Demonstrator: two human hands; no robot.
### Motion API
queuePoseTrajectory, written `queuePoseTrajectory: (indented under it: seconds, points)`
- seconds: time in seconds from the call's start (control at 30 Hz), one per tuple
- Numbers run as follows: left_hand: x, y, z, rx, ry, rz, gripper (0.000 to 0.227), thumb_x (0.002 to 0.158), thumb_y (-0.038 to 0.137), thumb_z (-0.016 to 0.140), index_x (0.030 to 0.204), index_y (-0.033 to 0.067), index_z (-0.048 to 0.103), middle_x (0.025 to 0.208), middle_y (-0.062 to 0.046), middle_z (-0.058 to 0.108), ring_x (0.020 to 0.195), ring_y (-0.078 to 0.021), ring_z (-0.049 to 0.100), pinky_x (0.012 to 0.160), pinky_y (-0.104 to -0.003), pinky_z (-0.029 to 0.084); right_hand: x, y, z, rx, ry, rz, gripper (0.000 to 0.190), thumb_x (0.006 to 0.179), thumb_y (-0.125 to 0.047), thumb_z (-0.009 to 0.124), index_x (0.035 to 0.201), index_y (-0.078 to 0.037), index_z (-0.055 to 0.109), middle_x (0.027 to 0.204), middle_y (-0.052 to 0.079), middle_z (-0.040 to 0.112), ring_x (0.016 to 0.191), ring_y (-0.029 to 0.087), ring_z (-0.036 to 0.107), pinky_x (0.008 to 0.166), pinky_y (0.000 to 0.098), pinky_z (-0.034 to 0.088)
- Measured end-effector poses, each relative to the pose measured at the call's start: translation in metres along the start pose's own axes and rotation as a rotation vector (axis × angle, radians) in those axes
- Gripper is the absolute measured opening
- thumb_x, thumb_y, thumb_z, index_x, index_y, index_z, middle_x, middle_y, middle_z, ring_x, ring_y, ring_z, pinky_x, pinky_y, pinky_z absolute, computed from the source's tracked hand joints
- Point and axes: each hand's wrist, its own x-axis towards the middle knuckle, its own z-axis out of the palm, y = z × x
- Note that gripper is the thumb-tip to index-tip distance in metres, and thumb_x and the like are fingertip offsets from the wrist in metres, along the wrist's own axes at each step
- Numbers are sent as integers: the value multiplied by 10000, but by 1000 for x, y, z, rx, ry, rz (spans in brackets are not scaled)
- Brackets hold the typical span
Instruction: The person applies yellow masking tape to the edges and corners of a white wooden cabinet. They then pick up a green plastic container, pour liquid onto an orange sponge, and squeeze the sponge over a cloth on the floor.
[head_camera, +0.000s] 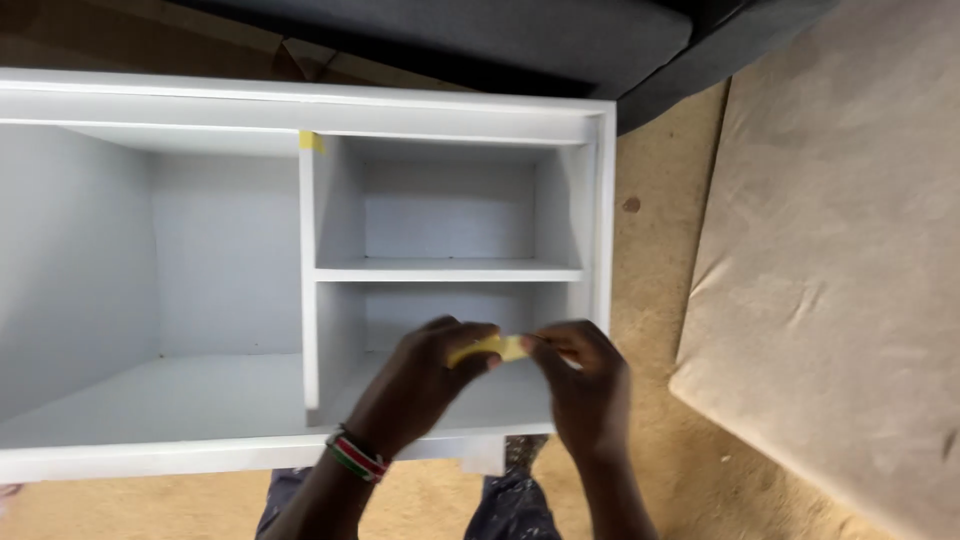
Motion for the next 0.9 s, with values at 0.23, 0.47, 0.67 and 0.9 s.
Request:
queuePoseTrajectory:
  seconds: [0.23,0.47,0.67,0.9]
  points:
    - [31,67,71,164,-47,-111,416,1137,473,657,1389,216,866,1189,-66,872,984,-342,826,801,-520,598,55,22,-103,-60,64,129,171,992,-259,951,1033,-97,916,963,9,932,907,96,803,837,270,593]
    - [54,68,77,-122,-38,-412,387,1183,420,637,1305,155,891,1067,-127,776,1053,-359,823,892,-473,657,135,15,-104,-144,-294,71,164,1050,-229,894,1158,-106,892,939,111,862,922,185,786,907,382,663]
    - [95,1,127,-266,49,-487,421,1175,517,642,1183,196,913,1039,-108,732,1059,-370,801,919,-497,638,187,17,-87,-167,-491,154,242,1047,-174,868,1217,-4,837,965,129,848,919,188,811,922,348,684]
    - [144,40,122,-349,113,-678,548,1161,578,617,1245,122,908,1240,-236,853,1292,-502,793,1070,-621,641,279,17,-73,-392,-640,190,370,1035,-202,906,1299,40,814,1026,180,863,936,227,808,906,380,677]
